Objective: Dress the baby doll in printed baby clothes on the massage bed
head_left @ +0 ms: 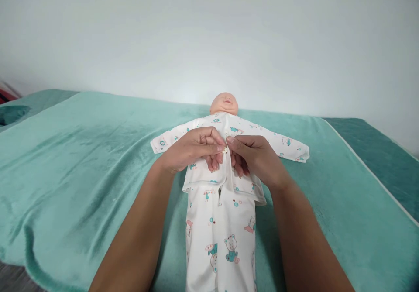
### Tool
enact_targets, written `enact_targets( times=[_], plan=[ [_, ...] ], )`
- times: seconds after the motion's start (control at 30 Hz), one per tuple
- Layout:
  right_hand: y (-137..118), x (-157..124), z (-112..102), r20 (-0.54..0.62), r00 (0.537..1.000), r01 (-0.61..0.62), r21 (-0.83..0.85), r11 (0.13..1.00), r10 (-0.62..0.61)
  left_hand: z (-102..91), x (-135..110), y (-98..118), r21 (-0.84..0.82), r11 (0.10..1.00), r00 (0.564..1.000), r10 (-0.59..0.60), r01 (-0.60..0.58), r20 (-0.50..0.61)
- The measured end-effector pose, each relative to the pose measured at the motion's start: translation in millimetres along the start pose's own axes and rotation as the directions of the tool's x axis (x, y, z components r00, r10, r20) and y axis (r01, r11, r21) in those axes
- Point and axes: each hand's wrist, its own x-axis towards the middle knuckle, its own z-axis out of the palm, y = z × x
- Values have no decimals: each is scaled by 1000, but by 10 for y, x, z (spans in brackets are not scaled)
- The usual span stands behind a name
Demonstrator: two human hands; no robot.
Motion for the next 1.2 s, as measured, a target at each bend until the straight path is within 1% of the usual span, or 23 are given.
enact_targets(
  times=[0.3, 0.53, 0.7, 0.83, 1.03, 1.2],
  plan=[
    [22, 29, 33, -49, 999, 17, 34, 999, -15, 32, -13, 46, 17, 997, 994, -81, 80, 69],
    [50, 38, 22, -21, 1000, 23, 29, 999, -22, 35, -15, 46, 72, 994, 993, -89, 83, 78],
    [36, 26, 22, 1, 999, 33, -3, 999, -33, 49, -9, 41, 116, 992, 993, -59, 48, 99],
    [35, 23, 22, 22, 999, 26, -20, 999, -26, 62, -10, 33, 139, 989, 995, -70, 60, 73],
    [56, 26, 14, 46, 999, 31, -19, 999, -30, 59, -10, 34, 145, 987, 996, -73, 64, 58],
    [59, 32, 11, 52, 998, 24, -16, 1000, -23, 33, 0, 10, 94, 995, 995, -47, 38, 89]
  ],
)
